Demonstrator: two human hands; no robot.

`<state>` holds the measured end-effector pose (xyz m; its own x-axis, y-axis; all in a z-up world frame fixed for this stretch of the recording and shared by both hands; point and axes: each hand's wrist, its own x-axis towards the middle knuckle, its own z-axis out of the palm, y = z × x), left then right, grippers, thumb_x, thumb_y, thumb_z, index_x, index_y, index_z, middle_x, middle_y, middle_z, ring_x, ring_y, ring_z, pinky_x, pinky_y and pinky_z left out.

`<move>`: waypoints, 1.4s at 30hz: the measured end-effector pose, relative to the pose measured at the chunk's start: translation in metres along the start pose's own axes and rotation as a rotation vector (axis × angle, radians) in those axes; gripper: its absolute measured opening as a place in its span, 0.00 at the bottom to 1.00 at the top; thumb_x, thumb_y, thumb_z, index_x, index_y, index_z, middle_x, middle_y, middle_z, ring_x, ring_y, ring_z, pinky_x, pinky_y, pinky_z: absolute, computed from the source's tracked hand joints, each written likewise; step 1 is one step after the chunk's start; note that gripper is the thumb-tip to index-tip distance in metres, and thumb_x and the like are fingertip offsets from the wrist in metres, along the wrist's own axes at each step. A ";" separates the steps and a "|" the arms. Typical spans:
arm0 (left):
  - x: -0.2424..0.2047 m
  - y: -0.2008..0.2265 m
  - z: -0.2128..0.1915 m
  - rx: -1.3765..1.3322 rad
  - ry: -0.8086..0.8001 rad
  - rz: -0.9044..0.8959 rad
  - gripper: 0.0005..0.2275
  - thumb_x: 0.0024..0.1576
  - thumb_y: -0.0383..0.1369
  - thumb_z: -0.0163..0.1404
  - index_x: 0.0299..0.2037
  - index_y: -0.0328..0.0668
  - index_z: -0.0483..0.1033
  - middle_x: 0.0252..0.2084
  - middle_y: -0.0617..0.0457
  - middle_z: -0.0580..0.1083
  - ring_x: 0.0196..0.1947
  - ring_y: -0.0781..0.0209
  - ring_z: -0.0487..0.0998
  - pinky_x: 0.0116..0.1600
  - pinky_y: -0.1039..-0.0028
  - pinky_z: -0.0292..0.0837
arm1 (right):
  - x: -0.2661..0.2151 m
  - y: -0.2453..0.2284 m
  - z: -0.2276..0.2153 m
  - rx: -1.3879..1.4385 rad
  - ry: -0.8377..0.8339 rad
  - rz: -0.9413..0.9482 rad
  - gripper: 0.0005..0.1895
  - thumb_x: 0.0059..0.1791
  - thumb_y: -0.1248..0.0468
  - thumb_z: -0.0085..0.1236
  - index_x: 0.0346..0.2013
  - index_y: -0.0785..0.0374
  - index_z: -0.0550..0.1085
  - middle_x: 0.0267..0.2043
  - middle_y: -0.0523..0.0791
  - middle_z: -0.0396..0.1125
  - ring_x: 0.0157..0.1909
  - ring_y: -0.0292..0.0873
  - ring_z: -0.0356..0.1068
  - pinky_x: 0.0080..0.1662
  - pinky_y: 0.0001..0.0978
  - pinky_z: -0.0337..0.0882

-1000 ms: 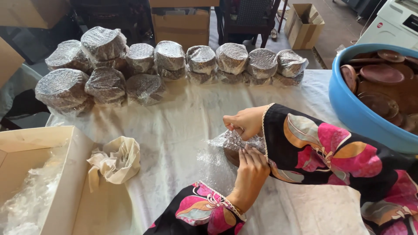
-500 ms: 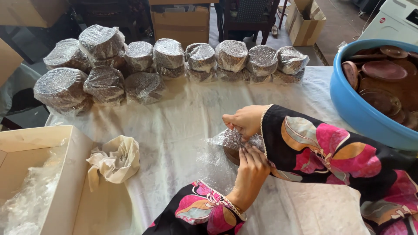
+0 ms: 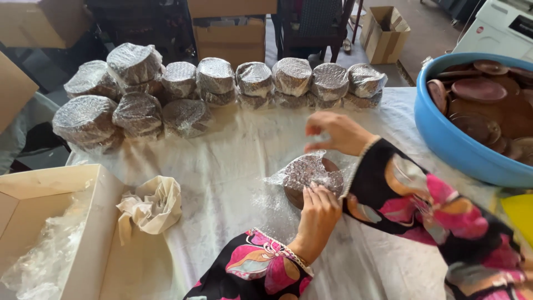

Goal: Wrapping round clay discs in bubble wrap and securing them with tape.

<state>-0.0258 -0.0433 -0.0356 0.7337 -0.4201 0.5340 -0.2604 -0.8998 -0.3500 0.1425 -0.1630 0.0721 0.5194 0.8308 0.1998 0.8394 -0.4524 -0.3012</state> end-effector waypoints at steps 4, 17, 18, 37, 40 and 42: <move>0.003 -0.003 -0.002 0.004 -0.006 0.008 0.16 0.58 0.31 0.45 0.49 0.23 0.77 0.48 0.33 0.78 0.47 0.49 0.82 0.60 0.63 0.73 | -0.048 -0.017 0.022 -0.167 0.511 0.035 0.07 0.50 0.61 0.62 0.39 0.59 0.77 0.42 0.44 0.72 0.44 0.44 0.73 0.46 0.37 0.75; 0.002 0.001 0.000 0.036 -0.002 0.001 0.15 0.57 0.32 0.45 0.45 0.27 0.79 0.46 0.35 0.79 0.46 0.51 0.82 0.58 0.65 0.73 | -0.083 -0.037 0.067 -0.380 0.316 -0.149 0.27 0.44 0.61 0.62 0.59 0.54 0.76 0.55 0.39 0.70 0.59 0.44 0.66 0.58 0.42 0.68; 0.002 0.000 -0.002 0.035 -0.005 0.002 0.15 0.57 0.32 0.45 0.45 0.27 0.79 0.46 0.35 0.79 0.46 0.51 0.82 0.58 0.65 0.73 | -0.083 -0.035 0.069 -0.376 0.314 -0.147 0.27 0.44 0.61 0.62 0.59 0.54 0.76 0.55 0.39 0.70 0.59 0.44 0.66 0.58 0.42 0.68; 0.003 -0.004 -0.012 0.120 0.000 0.048 0.15 0.58 0.32 0.45 0.46 0.26 0.78 0.48 0.34 0.79 0.46 0.50 0.82 0.57 0.66 0.74 | -0.078 -0.028 0.071 -0.121 0.293 0.021 0.30 0.43 0.73 0.54 0.59 0.51 0.77 0.54 0.43 0.67 0.58 0.49 0.66 0.60 0.41 0.68; 0.003 -0.004 -0.010 0.127 0.005 0.044 0.15 0.57 0.32 0.45 0.47 0.26 0.78 0.47 0.34 0.79 0.46 0.50 0.82 0.57 0.66 0.74 | -0.076 -0.032 0.071 -0.094 0.289 0.041 0.29 0.43 0.72 0.56 0.59 0.51 0.76 0.54 0.44 0.66 0.57 0.49 0.66 0.59 0.40 0.68; 0.002 -0.003 -0.009 0.130 0.004 0.044 0.15 0.57 0.32 0.45 0.47 0.26 0.78 0.47 0.34 0.79 0.46 0.51 0.82 0.57 0.66 0.74 | -0.074 -0.034 0.069 -0.140 0.277 0.045 0.29 0.42 0.69 0.58 0.58 0.52 0.75 0.53 0.45 0.66 0.56 0.51 0.65 0.58 0.42 0.67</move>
<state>-0.0291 -0.0424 -0.0267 0.7211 -0.4592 0.5188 -0.2083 -0.8579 -0.4698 0.0646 -0.1867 0.0031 0.5641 0.6976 0.4417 0.8185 -0.5430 -0.1877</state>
